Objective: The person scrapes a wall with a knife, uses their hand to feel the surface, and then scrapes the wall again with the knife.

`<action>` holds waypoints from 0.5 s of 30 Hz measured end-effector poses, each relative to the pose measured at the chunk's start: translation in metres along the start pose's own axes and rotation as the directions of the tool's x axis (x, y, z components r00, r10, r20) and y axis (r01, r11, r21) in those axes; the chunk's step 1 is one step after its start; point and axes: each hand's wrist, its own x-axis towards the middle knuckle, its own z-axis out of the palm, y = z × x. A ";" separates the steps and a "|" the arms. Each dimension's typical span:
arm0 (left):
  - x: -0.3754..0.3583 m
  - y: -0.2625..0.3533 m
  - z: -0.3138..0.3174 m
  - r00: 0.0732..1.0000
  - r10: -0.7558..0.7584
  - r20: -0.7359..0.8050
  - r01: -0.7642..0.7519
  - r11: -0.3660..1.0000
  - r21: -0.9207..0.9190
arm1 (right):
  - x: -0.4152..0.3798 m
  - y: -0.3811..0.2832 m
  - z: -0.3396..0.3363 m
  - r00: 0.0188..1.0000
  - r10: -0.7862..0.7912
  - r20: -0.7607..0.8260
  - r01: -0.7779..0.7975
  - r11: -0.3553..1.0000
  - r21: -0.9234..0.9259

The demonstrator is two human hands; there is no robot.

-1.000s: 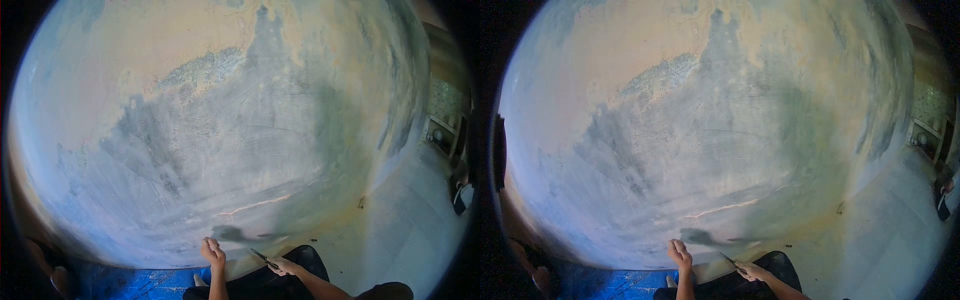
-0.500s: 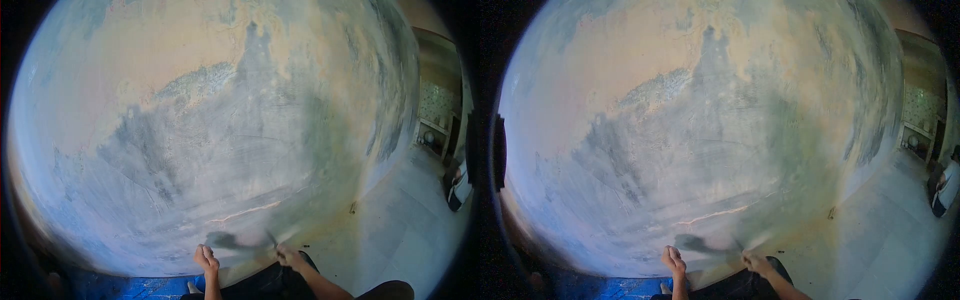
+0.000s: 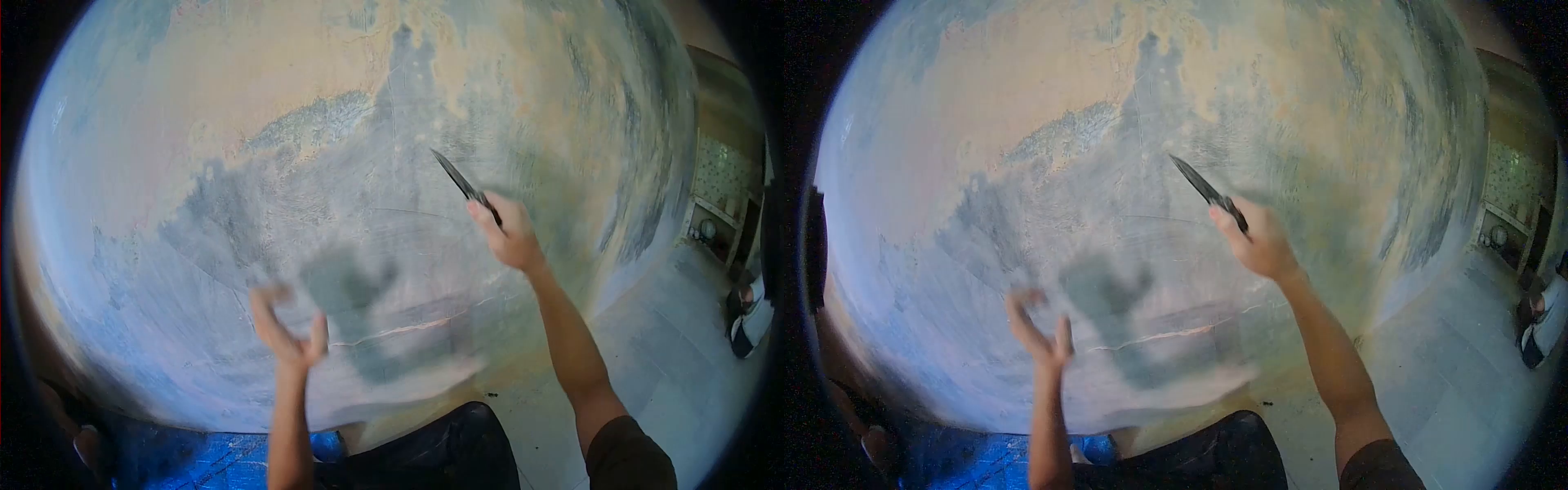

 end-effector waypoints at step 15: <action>0.249 -0.047 0.113 0.907 0.351 0.232 -0.421 0.756 0.501 | 0.113 -0.023 0.026 0.985 -0.149 0.090 0.174 0.828 -0.533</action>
